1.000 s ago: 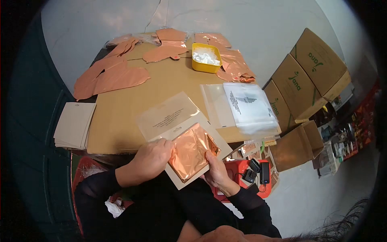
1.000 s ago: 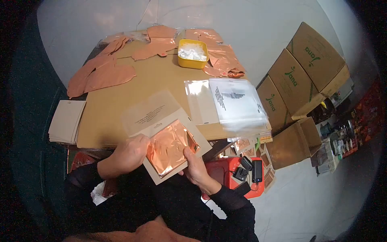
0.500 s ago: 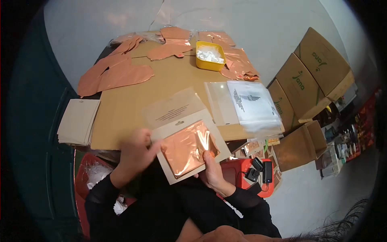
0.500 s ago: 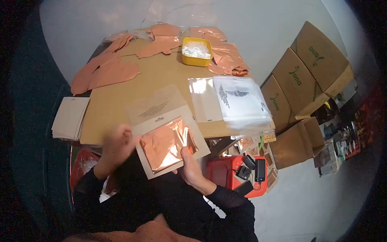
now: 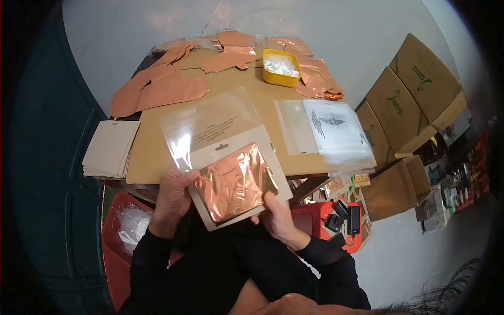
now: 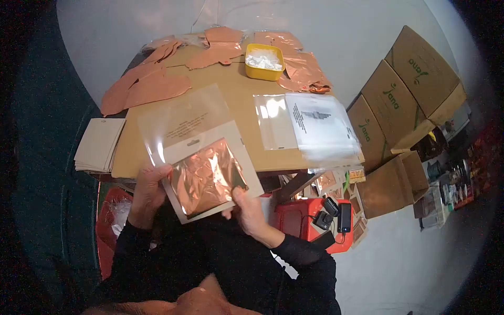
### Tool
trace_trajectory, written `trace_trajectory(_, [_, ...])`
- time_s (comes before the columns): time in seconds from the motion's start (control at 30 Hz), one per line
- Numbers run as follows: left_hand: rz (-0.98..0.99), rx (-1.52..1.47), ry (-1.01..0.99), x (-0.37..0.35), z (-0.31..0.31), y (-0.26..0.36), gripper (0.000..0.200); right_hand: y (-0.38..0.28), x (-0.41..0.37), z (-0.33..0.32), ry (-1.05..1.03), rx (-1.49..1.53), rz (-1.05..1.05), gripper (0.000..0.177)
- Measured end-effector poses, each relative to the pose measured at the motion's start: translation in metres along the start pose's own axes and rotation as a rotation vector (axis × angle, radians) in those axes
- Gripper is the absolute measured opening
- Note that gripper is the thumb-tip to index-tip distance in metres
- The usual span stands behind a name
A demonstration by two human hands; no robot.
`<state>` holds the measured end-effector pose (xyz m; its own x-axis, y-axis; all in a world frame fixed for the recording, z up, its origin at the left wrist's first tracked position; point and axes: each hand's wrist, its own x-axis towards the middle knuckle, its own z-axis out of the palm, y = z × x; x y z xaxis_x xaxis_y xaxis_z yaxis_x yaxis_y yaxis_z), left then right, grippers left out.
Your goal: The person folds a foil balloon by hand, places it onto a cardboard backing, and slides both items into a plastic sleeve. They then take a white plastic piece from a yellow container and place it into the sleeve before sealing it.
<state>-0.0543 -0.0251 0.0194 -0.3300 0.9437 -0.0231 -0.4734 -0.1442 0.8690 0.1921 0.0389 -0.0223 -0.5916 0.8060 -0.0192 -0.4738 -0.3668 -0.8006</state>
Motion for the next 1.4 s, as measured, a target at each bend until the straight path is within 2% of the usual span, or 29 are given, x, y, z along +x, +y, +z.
trace_trajectory(0.03, [-0.007, 0.01, -0.001, 0.0, -0.001, 0.004, 0.028, -0.01, -0.001, 0.004, 0.029, -0.009, -0.077, 0.038])
trace_trajectory(0.1, [-0.025, 0.03, -0.002, -0.001, -0.001, 0.011, 0.027, -0.009, -0.005, -0.015, 0.042, -0.181, 0.021, 0.025])
trace_trajectory(0.17, [-0.039, 0.02, -0.03, -0.002, -0.004, 0.008, 0.023, -0.013, -0.017, -0.022, -0.008, -0.339, 0.122, 0.022])
trace_trajectory(0.3, [-0.099, 0.048, -0.071, -0.01, -0.022, -0.015, 0.019, -0.022, -0.033, -0.032, -0.263, -0.496, 0.334, 0.035])
trace_trajectory(0.33, [-0.114, 0.053, -0.085, -0.013, -0.024, -0.019, 0.018, -0.037, -0.038, -0.033, -0.345, -0.732, 0.344, 0.037])
trace_trajectory(0.43, [-0.176, 0.048, -0.1, -0.02, -0.012, -0.017, 0.016, -0.075, -0.022, -0.048, -0.346, -0.969, 0.497, 0.036])
trace_trajectory(0.5, [-0.184, 0.045, -0.161, -0.017, -0.014, -0.02, 0.017, -0.074, -0.009, -0.034, -0.054, -0.469, 0.287, 0.034])
trace_trajectory(0.57, [-0.2, 0.032, -0.186, -0.017, -0.009, -0.018, 0.017, -0.063, 0.016, -0.041, 0.042, -0.302, 0.234, 0.037])
trace_trajectory(0.6, [-0.212, 0.021, -0.176, -0.019, 0.0, -0.013, 0.018, -0.074, 0.02, -0.013, 0.054, -0.182, 0.22, 0.038])
trace_trajectory(0.7, [-0.216, 0.015, -0.18, -0.022, 0.0, -0.012, 0.02, -0.072, 0.035, -0.01, -0.035, -0.143, 0.281, 0.032])
trace_trajectory(0.8, [-0.223, -0.02, -0.178, -0.028, -0.003, -0.012, 0.021, -0.066, 0.031, 0.002, -0.036, -0.178, 0.185, 0.032])
trace_trajectory(0.9, [-0.238, -0.054, -0.21, -0.032, -0.013, -0.021, 0.023, -0.063, 0.029, -0.009, -0.052, -0.157, 0.29, 0.034])
trace_trajectory(1.0, [-0.251, -0.093, -0.199, -0.039, -0.003, -0.019, 0.025, -0.058, 0.021, -0.008, 0.008, -0.219, 0.228, 0.031])
trace_trajectory(1.2, [-0.264, -0.095, -0.213, -0.051, -0.004, -0.026, 0.035, -0.05, 0.009, -0.015, -0.02, -0.203, 0.209, 0.033])
trace_trajectory(1.4, [-0.32, -0.104, -0.25, -0.069, 0.0, -0.023, 0.039, -0.045, -0.008, -0.02, -0.034, -0.209, 0.275, 0.039])
